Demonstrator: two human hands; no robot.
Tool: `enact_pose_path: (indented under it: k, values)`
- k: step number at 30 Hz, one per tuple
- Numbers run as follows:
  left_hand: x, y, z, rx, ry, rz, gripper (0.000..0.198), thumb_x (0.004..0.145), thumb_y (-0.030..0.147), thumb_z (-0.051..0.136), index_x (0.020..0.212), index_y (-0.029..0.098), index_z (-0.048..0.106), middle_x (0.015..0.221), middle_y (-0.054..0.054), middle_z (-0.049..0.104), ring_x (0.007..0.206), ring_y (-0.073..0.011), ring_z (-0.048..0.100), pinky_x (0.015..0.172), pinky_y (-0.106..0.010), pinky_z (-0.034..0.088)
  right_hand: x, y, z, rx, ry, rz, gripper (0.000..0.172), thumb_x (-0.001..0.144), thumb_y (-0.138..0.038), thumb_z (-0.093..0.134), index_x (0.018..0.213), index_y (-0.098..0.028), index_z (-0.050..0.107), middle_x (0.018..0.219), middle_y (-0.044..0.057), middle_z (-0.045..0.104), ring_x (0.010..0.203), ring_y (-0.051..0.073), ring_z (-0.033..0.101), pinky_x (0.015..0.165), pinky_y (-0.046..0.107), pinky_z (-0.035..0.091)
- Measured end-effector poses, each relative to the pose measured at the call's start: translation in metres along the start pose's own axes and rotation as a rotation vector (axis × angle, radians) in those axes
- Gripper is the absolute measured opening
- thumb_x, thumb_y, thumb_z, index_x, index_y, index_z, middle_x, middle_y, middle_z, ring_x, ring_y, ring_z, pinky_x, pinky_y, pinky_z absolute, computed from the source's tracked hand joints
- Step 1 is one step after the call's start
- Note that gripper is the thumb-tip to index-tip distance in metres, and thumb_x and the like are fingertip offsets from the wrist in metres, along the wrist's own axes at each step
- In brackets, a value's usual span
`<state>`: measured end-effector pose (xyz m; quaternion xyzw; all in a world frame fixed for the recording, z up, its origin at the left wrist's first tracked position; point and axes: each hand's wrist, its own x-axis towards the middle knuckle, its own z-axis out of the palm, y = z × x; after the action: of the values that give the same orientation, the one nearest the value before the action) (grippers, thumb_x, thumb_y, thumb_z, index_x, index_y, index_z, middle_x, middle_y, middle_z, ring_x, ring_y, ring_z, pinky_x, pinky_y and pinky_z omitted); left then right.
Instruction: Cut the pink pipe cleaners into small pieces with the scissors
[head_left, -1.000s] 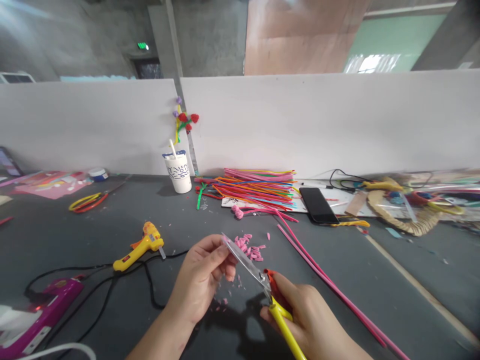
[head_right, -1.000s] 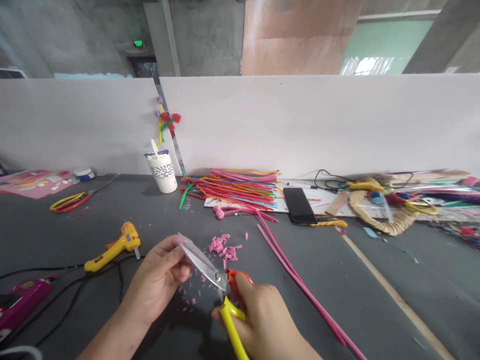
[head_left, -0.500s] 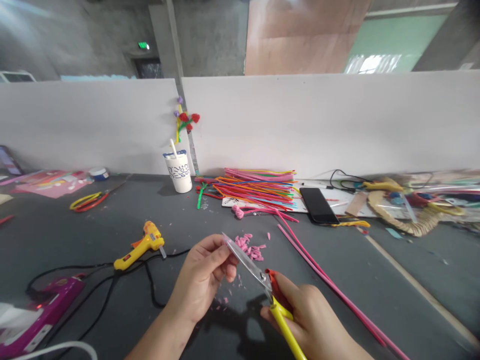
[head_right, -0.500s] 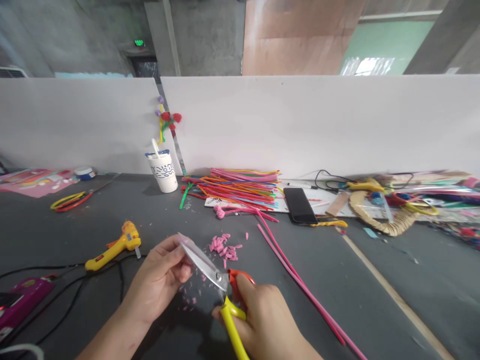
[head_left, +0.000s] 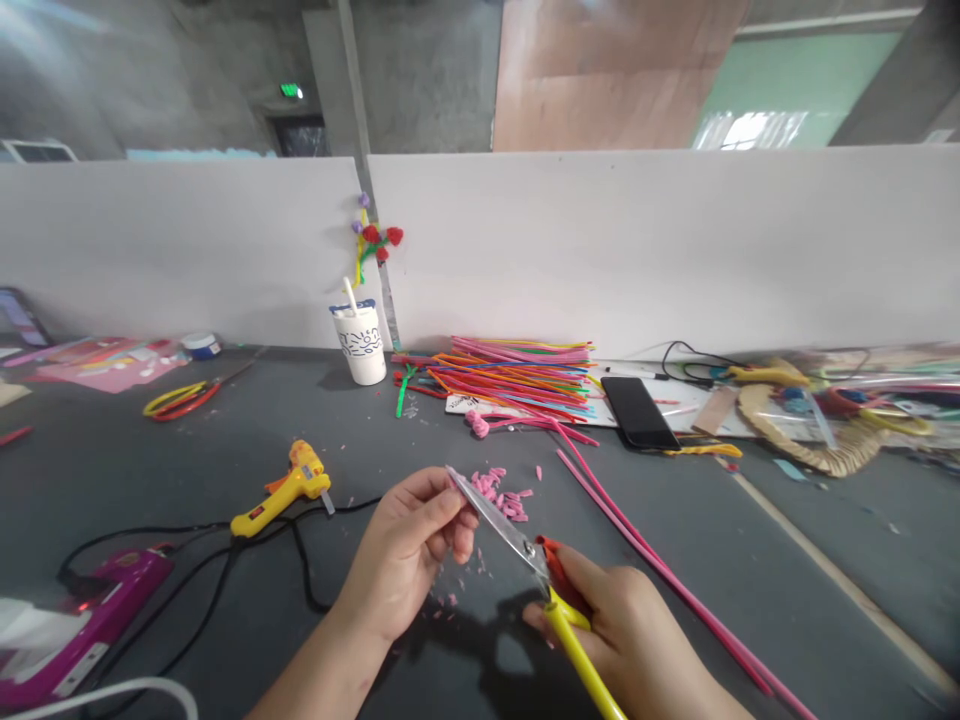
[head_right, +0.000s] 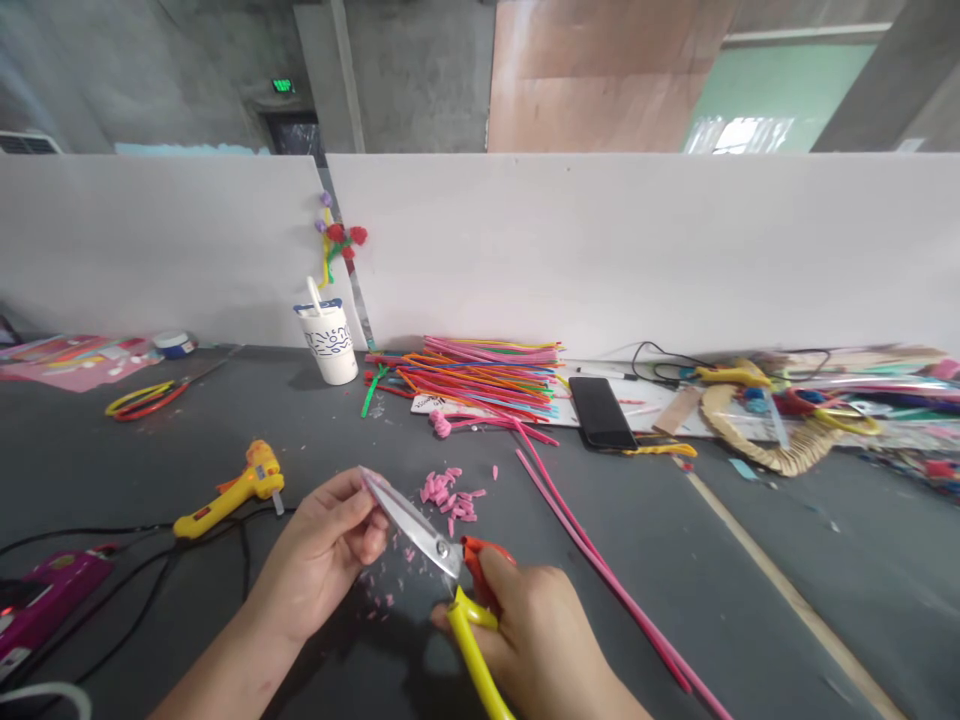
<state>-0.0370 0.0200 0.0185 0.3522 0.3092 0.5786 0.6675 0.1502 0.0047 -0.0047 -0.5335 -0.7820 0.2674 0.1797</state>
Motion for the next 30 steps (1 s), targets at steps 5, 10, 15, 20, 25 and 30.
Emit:
enact_pose_path:
  k: [5, 10, 15, 20, 25, 30]
  values:
    - [-0.001, -0.005, 0.006, 0.029, -0.097, -0.149, 0.014, 0.073, 0.022, 0.061, 0.062, 0.013, 0.057, 0.055, 0.001, 0.056, 0.041, -0.0045, 0.047, 0.04, -0.015, 0.036, 0.003, -0.003, -0.006, 0.378, 0.014, 0.078, 0.027, 0.076, -0.04, 0.045, 0.059, -0.02, 0.039, 0.05, -0.004, 0.048, 0.042, 0.008, 0.041, 0.04, 0.019, 0.031]
    - [-0.007, -0.021, 0.014, 0.081, -0.257, -0.439, 0.01, 0.071, 0.02, 0.061, 0.065, 0.013, 0.058, 0.057, -0.002, 0.059, 0.042, -0.0073, 0.051, 0.041, -0.017, 0.04, 0.002, -0.009, -0.011, 0.748, -0.031, 0.225, 0.021, 0.072, -0.037, 0.047, 0.082, -0.019, 0.05, 0.051, -0.006, 0.054, 0.031, 0.006, 0.037, 0.03, 0.016, 0.028]
    - [-0.009, -0.029, 0.018, 0.141, -0.307, -0.522, 0.009, 0.071, 0.019, 0.061, 0.067, 0.011, 0.061, 0.058, -0.003, 0.06, 0.041, -0.007, 0.051, 0.042, -0.017, 0.04, 0.002, -0.011, -0.014, 0.793, -0.111, 0.177, 0.014, 0.074, -0.031, 0.046, 0.072, -0.018, 0.049, 0.048, -0.006, 0.052, 0.03, 0.004, 0.036, 0.029, 0.015, 0.026]
    - [-0.006, -0.03, 0.019, 0.212, -0.283, -0.415, 0.016, 0.074, 0.026, 0.058, 0.071, 0.011, 0.063, 0.067, -0.007, 0.064, 0.054, -0.012, 0.058, 0.052, -0.022, 0.045, 0.002, -0.013, -0.015, 0.748, -0.049, 0.23, 0.01, 0.069, -0.025, 0.048, 0.064, -0.018, 0.045, 0.048, -0.007, 0.05, 0.033, 0.004, 0.038, 0.03, 0.013, 0.027]
    - [-0.005, -0.033, 0.018, 0.375, -0.247, -0.422, 0.016, 0.069, 0.027, 0.063, 0.064, 0.012, 0.06, 0.058, -0.004, 0.061, 0.044, -0.0104, 0.053, 0.045, -0.021, 0.041, 0.005, -0.009, -0.011, 0.726, -0.034, 0.241, 0.007, 0.067, -0.022, 0.048, 0.063, -0.019, 0.044, 0.049, -0.007, 0.051, 0.039, 0.007, 0.047, 0.032, 0.014, 0.031]
    - [-0.004, -0.028, 0.019, 0.532, -0.21, -0.301, 0.008, 0.069, 0.022, 0.062, 0.069, 0.015, 0.061, 0.057, 0.0, 0.058, 0.052, -0.0114, 0.054, 0.052, -0.022, 0.041, 0.006, -0.009, -0.013, 0.661, 0.076, 0.297, 0.004, 0.066, -0.018, 0.046, 0.062, -0.019, 0.045, 0.046, -0.009, 0.046, 0.03, 0.003, 0.036, 0.03, 0.014, 0.028]
